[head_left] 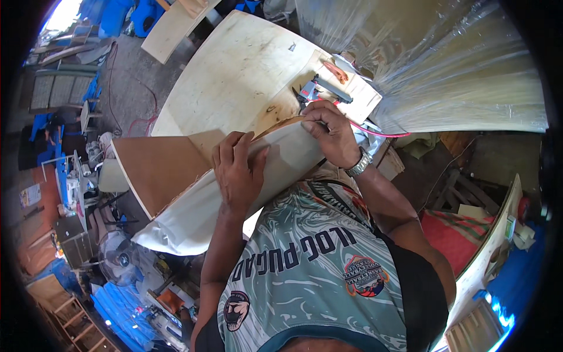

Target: Applying and securing white foam padding to a wooden furniture frame using a pneumatic staple gun and scissors.

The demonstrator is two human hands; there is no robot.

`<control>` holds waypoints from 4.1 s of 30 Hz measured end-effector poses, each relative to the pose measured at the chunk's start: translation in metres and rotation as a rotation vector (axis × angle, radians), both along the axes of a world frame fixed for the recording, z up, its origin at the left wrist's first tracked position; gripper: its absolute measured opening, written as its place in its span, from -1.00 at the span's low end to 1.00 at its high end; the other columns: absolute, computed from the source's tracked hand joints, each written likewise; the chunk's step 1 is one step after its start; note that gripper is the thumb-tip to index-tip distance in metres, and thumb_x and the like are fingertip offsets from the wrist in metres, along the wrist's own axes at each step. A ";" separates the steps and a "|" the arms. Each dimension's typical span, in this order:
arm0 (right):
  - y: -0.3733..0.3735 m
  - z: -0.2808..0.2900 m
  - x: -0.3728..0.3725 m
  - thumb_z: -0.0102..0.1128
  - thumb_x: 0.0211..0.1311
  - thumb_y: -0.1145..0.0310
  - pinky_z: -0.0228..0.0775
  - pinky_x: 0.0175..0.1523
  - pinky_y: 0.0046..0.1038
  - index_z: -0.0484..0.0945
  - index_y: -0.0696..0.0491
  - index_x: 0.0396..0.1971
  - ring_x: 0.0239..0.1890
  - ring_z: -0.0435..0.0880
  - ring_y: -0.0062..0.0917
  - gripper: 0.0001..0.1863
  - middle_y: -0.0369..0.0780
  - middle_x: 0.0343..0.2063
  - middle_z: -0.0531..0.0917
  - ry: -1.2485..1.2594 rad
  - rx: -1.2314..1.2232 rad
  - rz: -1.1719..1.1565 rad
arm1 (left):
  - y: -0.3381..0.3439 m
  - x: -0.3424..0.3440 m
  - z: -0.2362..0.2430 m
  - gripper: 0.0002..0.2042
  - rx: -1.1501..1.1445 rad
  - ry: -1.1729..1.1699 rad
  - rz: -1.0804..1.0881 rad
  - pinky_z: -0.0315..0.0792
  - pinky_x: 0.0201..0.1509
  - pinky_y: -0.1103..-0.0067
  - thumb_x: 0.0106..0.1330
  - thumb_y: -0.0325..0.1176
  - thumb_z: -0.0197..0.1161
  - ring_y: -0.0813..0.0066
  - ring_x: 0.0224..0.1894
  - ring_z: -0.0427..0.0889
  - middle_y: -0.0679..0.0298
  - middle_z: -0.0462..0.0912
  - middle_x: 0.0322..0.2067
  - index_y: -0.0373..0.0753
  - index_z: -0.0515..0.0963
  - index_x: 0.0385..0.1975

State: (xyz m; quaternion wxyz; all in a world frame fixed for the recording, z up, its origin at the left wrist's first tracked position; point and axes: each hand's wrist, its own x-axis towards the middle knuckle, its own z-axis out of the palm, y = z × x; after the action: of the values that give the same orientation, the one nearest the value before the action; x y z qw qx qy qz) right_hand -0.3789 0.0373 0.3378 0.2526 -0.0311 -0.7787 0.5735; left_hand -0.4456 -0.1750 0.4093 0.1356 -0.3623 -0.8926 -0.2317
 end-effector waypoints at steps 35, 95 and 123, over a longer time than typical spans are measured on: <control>0.025 -0.022 0.025 0.37 0.14 0.47 0.54 -0.07 -0.45 0.58 0.17 -0.10 -0.16 0.68 -0.44 -0.69 -0.13 -0.16 0.64 -0.101 -0.248 -0.026 | 0.079 -0.027 -0.018 -0.77 0.067 -0.461 -0.277 0.52 -0.09 0.42 0.11 -0.54 0.37 0.21 -0.11 0.63 0.17 0.66 -0.15 -0.27 0.58 -0.21; 0.123 -0.295 -0.081 0.39 0.07 -0.05 0.39 0.19 0.06 0.26 -0.13 0.30 0.27 0.41 -0.16 -0.19 -0.12 0.17 0.46 -0.983 0.645 0.102 | 0.123 -0.020 -0.018 -0.93 -0.130 -0.487 -0.114 0.40 -0.13 0.44 0.16 -0.46 0.31 0.31 -0.29 0.63 0.29 0.71 -0.29 -0.20 0.60 -0.37; 0.222 -0.071 0.022 0.46 0.12 0.35 0.47 0.10 -0.42 0.38 0.12 0.20 0.07 0.57 -0.44 -0.35 -0.16 0.04 0.60 -0.499 -1.078 0.506 | 0.122 -0.019 -0.017 -0.74 0.019 -0.512 0.043 0.42 -0.19 0.41 0.09 -0.40 0.41 0.29 -0.30 0.64 0.23 0.64 -0.16 -0.22 0.47 -0.29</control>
State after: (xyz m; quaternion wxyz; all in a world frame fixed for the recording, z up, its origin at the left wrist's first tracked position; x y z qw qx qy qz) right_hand -0.3572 0.2595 0.2671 -0.1301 -0.1016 -0.3999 0.9016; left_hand -0.4646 -0.0528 0.3922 -0.0866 -0.2716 -0.9031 -0.3212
